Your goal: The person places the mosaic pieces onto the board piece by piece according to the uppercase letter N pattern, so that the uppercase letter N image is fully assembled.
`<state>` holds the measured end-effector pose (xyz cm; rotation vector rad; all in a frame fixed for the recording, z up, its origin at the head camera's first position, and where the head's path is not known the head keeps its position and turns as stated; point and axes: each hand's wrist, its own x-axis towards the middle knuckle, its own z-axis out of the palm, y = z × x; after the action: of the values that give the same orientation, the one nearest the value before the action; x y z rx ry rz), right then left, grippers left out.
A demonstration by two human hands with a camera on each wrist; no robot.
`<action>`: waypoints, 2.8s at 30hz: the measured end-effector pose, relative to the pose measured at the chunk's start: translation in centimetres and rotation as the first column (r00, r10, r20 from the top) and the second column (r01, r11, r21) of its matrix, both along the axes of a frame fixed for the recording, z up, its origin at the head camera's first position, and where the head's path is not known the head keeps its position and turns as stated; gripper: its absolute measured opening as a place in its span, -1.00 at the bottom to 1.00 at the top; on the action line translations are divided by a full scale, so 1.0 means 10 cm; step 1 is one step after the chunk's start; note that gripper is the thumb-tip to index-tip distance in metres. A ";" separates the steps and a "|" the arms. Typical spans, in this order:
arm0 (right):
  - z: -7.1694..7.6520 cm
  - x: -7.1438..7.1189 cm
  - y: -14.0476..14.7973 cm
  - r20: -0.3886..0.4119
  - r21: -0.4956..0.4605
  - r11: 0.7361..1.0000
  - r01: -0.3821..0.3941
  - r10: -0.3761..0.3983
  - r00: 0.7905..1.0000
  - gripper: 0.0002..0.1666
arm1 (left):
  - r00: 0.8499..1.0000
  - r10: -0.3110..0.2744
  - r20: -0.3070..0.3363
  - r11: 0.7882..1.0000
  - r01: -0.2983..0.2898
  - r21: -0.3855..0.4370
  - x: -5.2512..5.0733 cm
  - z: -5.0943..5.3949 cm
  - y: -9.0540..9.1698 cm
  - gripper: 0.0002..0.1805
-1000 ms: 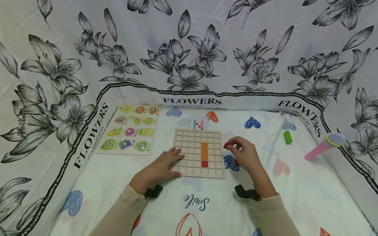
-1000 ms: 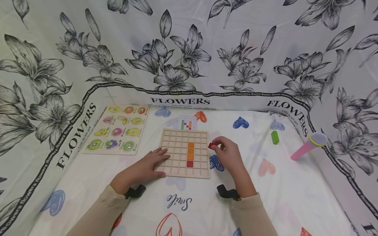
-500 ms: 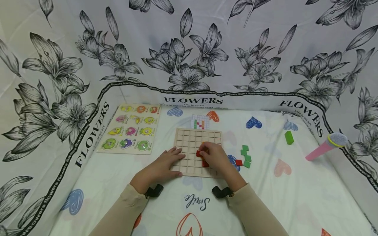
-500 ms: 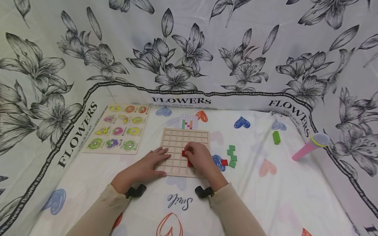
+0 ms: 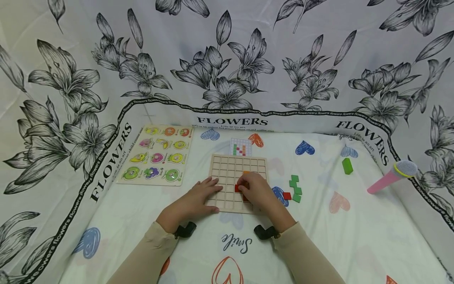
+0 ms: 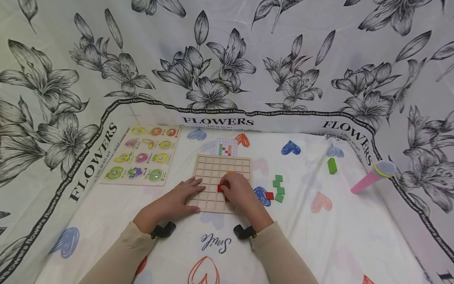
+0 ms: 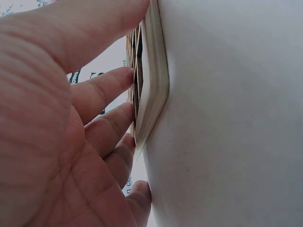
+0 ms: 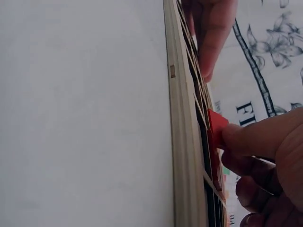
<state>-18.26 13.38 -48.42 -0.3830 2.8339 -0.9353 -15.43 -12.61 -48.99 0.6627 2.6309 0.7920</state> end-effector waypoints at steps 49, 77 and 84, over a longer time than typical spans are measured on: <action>0.08 0.29 1.42 0.056 0.123 0.985 0.120 -0.128 0.990 -0.77 | 0.987 0.158 -0.018 0.980 -0.159 -0.117 0.04 0.06 -0.03 0.18; 0.15 -0.25 -0.15 0.020 -0.074 0.997 -0.004 0.006 1.000 -0.94 | 0.981 0.193 -0.010 0.974 -0.193 -0.116 0.06 0.08 -0.05 0.10; 0.05 -0.35 -0.26 0.013 -0.044 0.999 0.015 -0.014 1.000 -0.94 | 0.981 0.195 -0.020 0.973 -0.196 -0.121 0.04 0.05 -0.06 0.10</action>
<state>-21.72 10.81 -47.88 -0.3609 2.8125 -1.0016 -15.00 -13.19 -48.48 0.3784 2.7563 0.6737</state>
